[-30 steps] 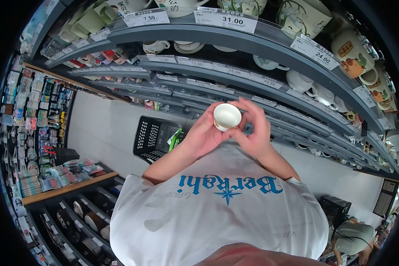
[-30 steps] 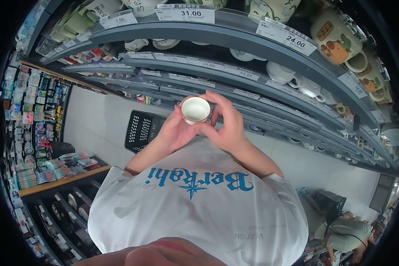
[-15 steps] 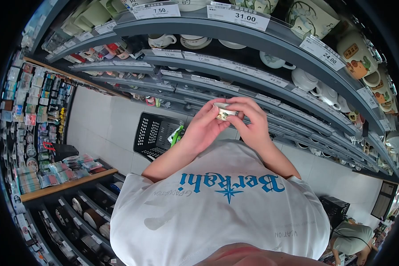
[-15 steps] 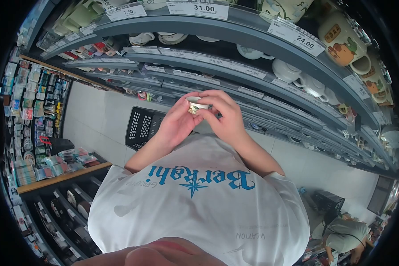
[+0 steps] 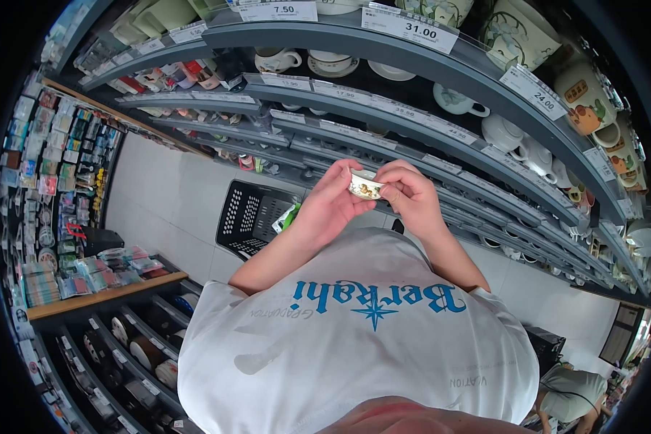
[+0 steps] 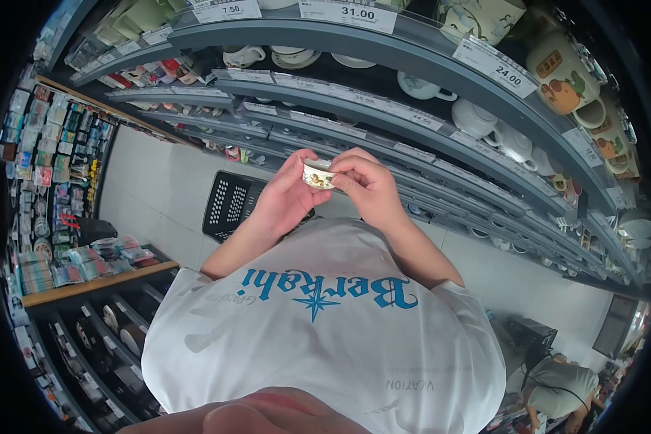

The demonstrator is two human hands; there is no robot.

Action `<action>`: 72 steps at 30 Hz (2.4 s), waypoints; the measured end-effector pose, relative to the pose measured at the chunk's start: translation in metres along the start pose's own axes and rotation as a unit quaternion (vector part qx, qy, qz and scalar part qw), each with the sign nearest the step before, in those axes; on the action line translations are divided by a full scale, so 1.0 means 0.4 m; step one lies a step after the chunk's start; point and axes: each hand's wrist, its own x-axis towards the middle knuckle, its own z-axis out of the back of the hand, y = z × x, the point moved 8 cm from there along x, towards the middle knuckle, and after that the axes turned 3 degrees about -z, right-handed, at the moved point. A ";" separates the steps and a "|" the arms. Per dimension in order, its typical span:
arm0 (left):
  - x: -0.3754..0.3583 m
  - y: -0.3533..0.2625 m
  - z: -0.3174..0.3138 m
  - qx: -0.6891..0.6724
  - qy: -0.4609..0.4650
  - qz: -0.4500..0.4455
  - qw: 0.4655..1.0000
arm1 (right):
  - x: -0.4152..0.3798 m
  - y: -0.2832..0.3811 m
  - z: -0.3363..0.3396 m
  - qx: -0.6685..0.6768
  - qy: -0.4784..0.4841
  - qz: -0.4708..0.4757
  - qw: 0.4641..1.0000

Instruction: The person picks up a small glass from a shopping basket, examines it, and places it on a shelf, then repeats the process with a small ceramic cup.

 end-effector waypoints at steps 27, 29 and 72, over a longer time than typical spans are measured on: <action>-0.001 0.005 0.023 0.056 -0.019 -0.025 0.998 | -0.031 0.060 -0.013 -0.235 -0.021 0.103 0.966; -0.003 0.006 0.029 0.054 -0.028 -0.022 0.998 | -0.031 0.056 -0.016 -0.251 -0.017 0.101 0.963; 0.046 -0.121 0.282 0.219 -0.079 -0.101 0.967 | 0.112 -0.051 -0.157 -0.591 -0.047 0.161 0.789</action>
